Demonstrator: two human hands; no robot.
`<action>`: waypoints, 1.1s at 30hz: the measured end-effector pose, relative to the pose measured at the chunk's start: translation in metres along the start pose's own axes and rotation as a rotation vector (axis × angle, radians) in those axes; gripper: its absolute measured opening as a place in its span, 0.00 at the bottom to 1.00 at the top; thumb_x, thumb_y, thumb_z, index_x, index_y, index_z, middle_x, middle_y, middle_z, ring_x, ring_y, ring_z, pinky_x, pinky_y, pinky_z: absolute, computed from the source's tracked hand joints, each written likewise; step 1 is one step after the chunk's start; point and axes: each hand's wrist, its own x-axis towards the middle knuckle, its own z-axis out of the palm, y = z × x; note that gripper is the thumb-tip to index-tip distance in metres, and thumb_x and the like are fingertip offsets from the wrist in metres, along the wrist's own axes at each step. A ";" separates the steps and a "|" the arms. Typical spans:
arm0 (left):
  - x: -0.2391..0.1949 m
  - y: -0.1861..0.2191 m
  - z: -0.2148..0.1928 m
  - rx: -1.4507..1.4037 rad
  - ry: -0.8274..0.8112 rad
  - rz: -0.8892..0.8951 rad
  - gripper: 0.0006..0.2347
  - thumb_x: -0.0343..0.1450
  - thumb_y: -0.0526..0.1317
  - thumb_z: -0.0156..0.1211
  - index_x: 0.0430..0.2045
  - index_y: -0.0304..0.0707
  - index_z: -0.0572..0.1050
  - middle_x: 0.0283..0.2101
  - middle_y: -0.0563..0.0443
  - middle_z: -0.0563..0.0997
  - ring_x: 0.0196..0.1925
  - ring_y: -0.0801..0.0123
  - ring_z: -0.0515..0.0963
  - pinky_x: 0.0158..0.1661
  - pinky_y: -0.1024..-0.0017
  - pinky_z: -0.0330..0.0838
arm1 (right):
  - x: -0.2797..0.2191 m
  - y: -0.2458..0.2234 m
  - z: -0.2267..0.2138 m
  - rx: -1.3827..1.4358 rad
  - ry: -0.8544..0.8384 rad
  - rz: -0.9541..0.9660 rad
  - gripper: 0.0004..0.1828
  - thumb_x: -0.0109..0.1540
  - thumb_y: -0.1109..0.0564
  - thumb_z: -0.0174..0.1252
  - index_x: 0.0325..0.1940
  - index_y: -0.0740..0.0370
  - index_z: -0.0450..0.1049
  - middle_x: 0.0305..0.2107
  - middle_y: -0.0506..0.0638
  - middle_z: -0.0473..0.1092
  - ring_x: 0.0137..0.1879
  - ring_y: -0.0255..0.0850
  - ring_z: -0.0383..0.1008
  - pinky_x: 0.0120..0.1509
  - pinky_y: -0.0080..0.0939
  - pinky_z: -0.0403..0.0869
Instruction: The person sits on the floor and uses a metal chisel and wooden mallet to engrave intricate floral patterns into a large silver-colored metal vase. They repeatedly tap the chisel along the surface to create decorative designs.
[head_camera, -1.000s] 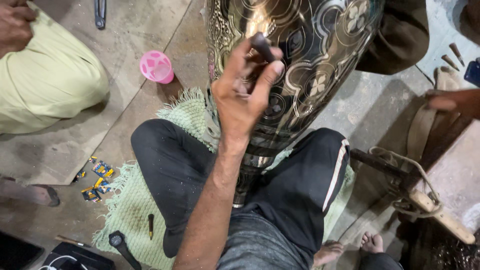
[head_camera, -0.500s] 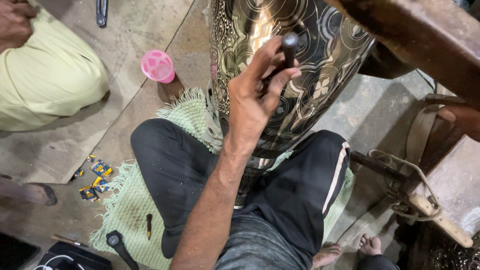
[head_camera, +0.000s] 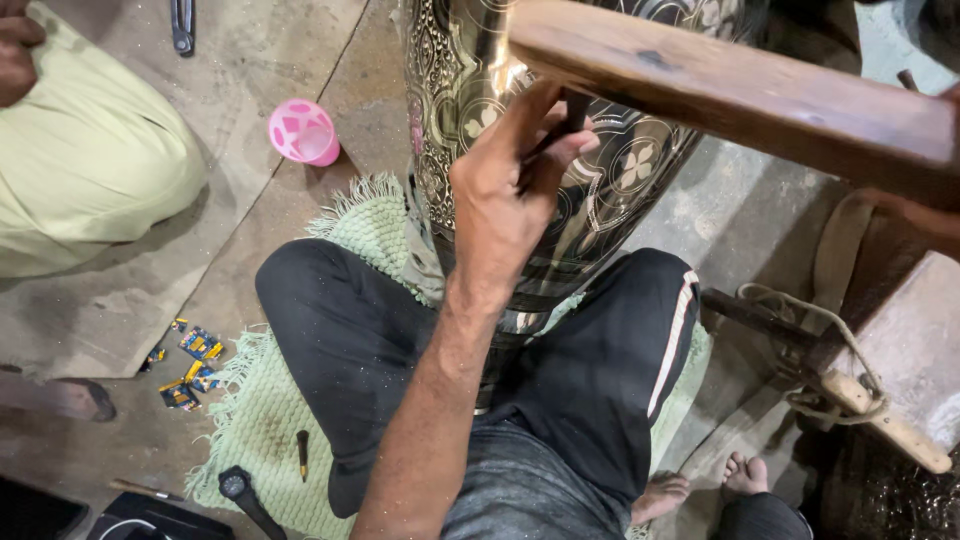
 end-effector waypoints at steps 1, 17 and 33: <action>0.000 -0.001 0.001 0.029 0.010 0.006 0.17 0.78 0.35 0.65 0.61 0.43 0.70 0.48 0.43 0.85 0.51 0.67 0.88 0.45 0.76 0.86 | 0.001 -0.001 0.000 -0.007 0.003 -0.008 0.21 0.58 0.64 0.67 0.53 0.71 0.70 0.36 0.61 0.71 0.39 0.49 0.76 0.44 0.44 0.73; -0.013 0.003 0.006 -0.120 0.078 0.006 0.10 0.82 0.32 0.57 0.57 0.38 0.72 0.49 0.44 0.84 0.53 0.65 0.88 0.48 0.74 0.86 | 0.005 -0.001 -0.006 -0.038 -0.012 -0.069 0.22 0.56 0.65 0.69 0.51 0.72 0.71 0.34 0.62 0.71 0.38 0.48 0.76 0.42 0.44 0.73; -0.021 0.011 0.013 -0.123 0.203 0.033 0.12 0.78 0.33 0.60 0.54 0.42 0.68 0.45 0.49 0.83 0.44 0.74 0.87 0.41 0.79 0.86 | -0.004 -0.005 -0.009 -0.102 -0.012 -0.110 0.22 0.54 0.66 0.71 0.49 0.72 0.72 0.33 0.62 0.71 0.36 0.48 0.76 0.40 0.43 0.73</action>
